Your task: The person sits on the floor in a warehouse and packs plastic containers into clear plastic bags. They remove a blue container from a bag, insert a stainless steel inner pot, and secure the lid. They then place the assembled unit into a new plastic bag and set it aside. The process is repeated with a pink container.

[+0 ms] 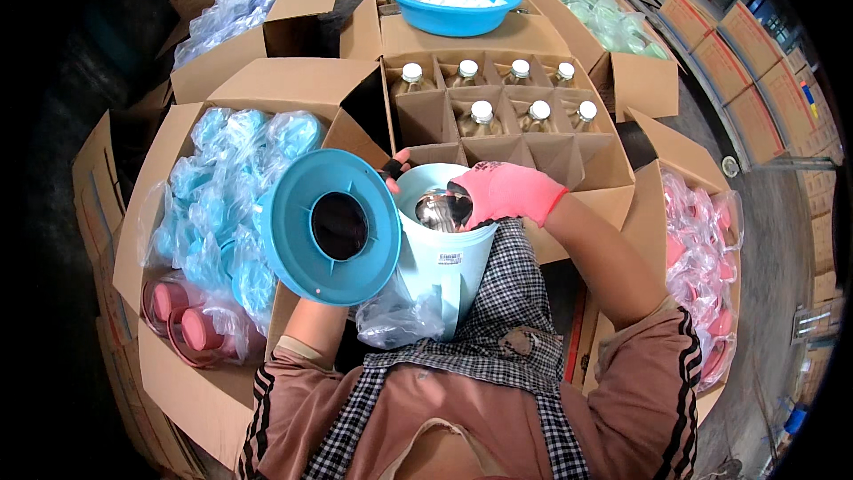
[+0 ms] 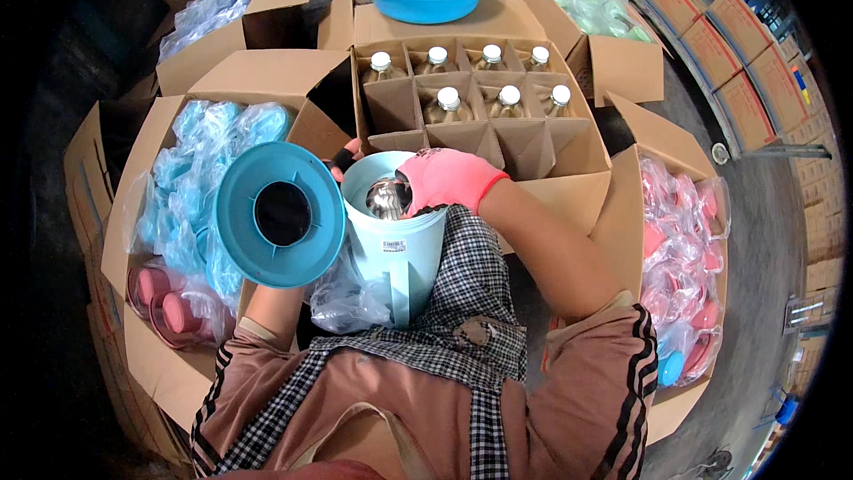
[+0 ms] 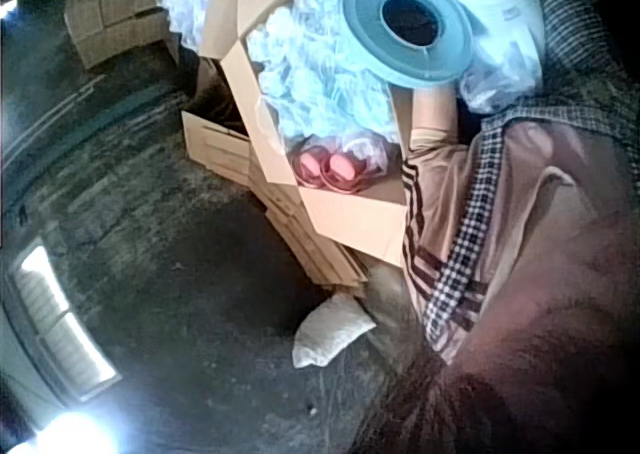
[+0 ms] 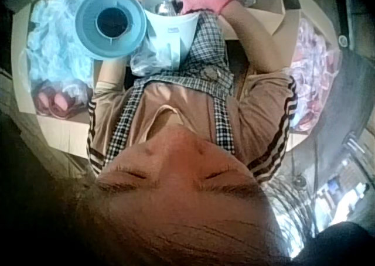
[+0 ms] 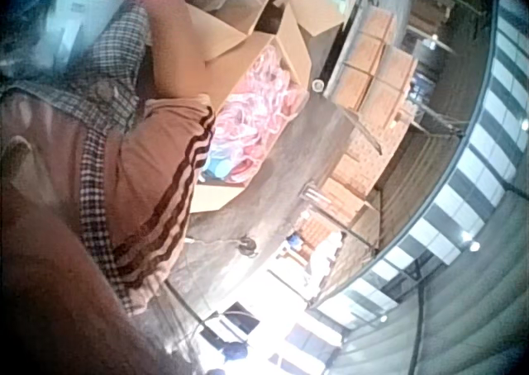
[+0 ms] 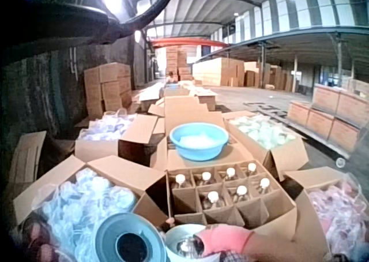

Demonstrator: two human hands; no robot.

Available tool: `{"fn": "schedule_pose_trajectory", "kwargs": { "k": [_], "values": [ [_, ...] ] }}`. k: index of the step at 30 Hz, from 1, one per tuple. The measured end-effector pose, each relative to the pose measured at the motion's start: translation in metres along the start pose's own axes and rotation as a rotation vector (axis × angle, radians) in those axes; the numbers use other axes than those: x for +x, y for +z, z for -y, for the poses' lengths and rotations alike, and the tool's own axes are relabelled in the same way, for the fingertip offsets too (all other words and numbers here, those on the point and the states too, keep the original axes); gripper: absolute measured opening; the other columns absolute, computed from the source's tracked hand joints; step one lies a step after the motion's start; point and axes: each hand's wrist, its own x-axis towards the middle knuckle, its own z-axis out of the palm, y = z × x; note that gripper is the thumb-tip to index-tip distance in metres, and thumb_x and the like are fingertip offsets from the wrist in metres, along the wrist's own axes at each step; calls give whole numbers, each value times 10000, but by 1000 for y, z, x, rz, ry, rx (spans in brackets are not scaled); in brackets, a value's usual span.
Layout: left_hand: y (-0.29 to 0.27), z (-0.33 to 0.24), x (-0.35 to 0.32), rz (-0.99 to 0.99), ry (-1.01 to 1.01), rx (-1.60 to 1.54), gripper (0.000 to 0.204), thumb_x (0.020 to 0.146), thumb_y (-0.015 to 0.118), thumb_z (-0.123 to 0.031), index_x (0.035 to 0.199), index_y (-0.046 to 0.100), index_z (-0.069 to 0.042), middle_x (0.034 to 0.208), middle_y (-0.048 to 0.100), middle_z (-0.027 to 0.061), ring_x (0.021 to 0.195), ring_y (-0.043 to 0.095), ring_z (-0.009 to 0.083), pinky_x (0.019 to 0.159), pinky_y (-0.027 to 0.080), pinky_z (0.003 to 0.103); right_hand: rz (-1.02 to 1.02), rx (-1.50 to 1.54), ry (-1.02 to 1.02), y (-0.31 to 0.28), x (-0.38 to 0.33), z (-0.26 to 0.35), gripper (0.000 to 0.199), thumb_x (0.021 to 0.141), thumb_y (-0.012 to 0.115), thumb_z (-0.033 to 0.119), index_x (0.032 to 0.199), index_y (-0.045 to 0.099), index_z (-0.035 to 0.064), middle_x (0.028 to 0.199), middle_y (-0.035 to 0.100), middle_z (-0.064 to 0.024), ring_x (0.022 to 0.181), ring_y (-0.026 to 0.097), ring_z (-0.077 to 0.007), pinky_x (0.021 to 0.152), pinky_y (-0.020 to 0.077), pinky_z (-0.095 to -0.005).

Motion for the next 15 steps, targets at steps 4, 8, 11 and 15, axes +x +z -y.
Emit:
{"fn": "schedule_pose_trajectory", "kwargs": {
  "k": [4, 8, 11, 15],
  "values": [
    [13, -19, 15, -202, 47, -429, 286, 864, 488, -224, 1018, 533, 13, 1114, 518, 154, 1109, 446, 278, 950, 363, 373, -135, 570, -40, -24, -10, -20, 585, 756, 604, 351, 1191, 452, -9, 1102, 550, -112, 998, 532, -187, 856, 404, -303],
    [18, -27, 55, -246, 446, 957, 507, 834, 475, -100, 1293, 296, 14, 1285, 381, 159, 1183, 388, 234, 985, 313, 348, -689, 1332, -293, -25, -9, 13, 739, 819, 322, 648, 1171, 478, 18, 1009, 553, -91, 913, 529, -160, 806, 431, -271],
    [6, -38, 59, 50, 68, 997, 966, 681, 647, -478, 1368, 150, -16, 1388, 235, 137, 1263, 259, 234, 1028, 207, 358, -897, 1401, -324, -20, 10, -16, 751, 823, 341, 634, 1168, 472, -20, 1031, 555, -106, 927, 531, -169, 826, 430, -290],
    [-22, -11, 29, -39, -249, 827, 968, 720, 467, -677, 1359, 178, -11, 1383, 250, 123, 1260, 267, 230, 1031, 208, 355, -862, 1352, -345, 42, 31, -51, 621, 860, 437, 496, 1139, 483, -57, 1092, 548, -136, 983, 525, -189, 868, 411, -294]
  ]
}}
